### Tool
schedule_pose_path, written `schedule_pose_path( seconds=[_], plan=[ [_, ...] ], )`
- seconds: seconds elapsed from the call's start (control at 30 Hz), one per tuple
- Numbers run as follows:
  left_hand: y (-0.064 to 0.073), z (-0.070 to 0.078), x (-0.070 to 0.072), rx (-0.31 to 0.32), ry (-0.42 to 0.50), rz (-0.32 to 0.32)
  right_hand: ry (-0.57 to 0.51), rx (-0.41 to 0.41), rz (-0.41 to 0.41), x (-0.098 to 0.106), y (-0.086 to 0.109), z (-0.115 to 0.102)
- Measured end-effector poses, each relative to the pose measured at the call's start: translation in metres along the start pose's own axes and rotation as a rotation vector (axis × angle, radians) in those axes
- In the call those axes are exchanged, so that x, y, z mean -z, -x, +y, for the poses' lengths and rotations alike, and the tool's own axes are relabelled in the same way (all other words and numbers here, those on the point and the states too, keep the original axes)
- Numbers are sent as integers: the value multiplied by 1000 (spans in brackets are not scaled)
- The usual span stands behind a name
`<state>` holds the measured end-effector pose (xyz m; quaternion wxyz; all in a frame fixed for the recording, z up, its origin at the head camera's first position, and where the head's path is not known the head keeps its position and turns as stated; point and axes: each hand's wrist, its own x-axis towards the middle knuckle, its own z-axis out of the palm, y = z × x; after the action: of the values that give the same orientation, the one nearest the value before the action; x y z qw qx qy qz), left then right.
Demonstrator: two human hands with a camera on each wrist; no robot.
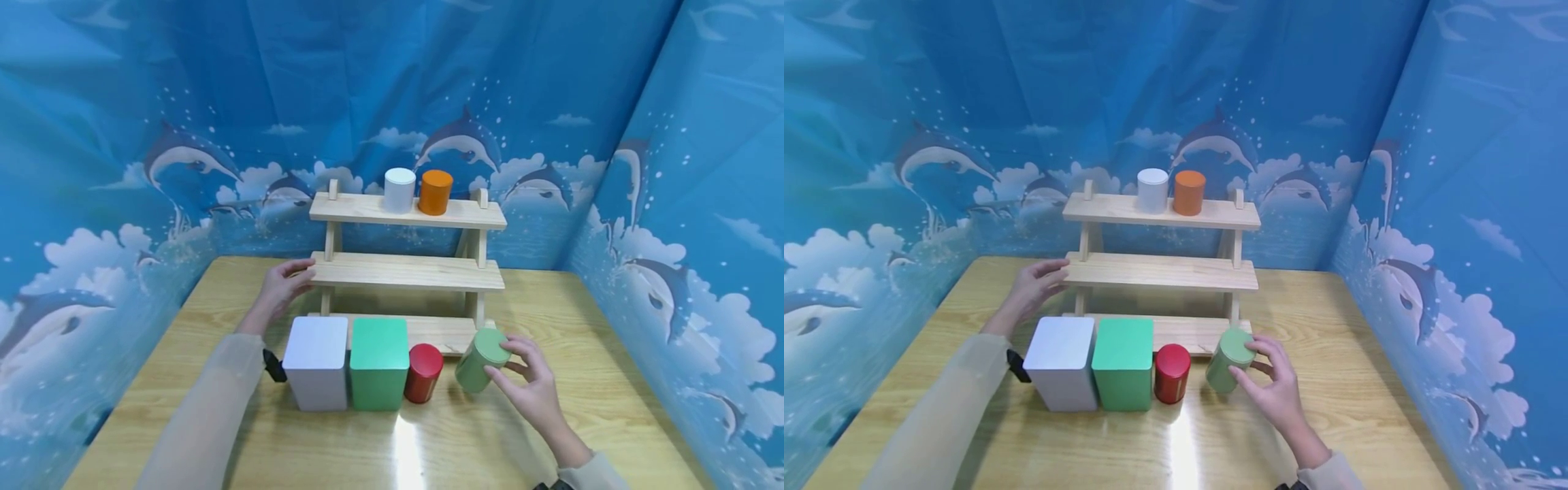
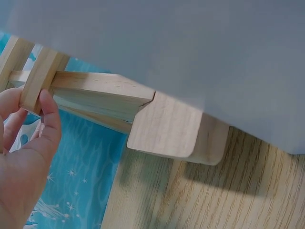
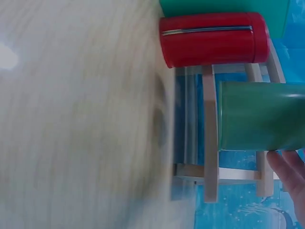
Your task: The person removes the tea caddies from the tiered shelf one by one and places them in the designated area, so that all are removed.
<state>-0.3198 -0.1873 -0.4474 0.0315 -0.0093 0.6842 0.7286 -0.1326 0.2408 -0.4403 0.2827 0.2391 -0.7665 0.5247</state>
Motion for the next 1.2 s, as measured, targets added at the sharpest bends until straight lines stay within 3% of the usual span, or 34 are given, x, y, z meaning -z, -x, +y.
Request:
schedule_pose_path(
  seconds=[0.27,0.53,0.87,1.2],
  plan=[
    [-1,1,0,28,8,6,55,-43,-71,-7,7,-1],
    [-2,1,1,6,10,-2,72,-43,-145,-15,9,-2],
    [1,3,0,-20,8,0,63,-44,-167,-21,10,0],
    [2,1,0,2,5,5,66,-72,-187,-23,16,6]
  ],
)
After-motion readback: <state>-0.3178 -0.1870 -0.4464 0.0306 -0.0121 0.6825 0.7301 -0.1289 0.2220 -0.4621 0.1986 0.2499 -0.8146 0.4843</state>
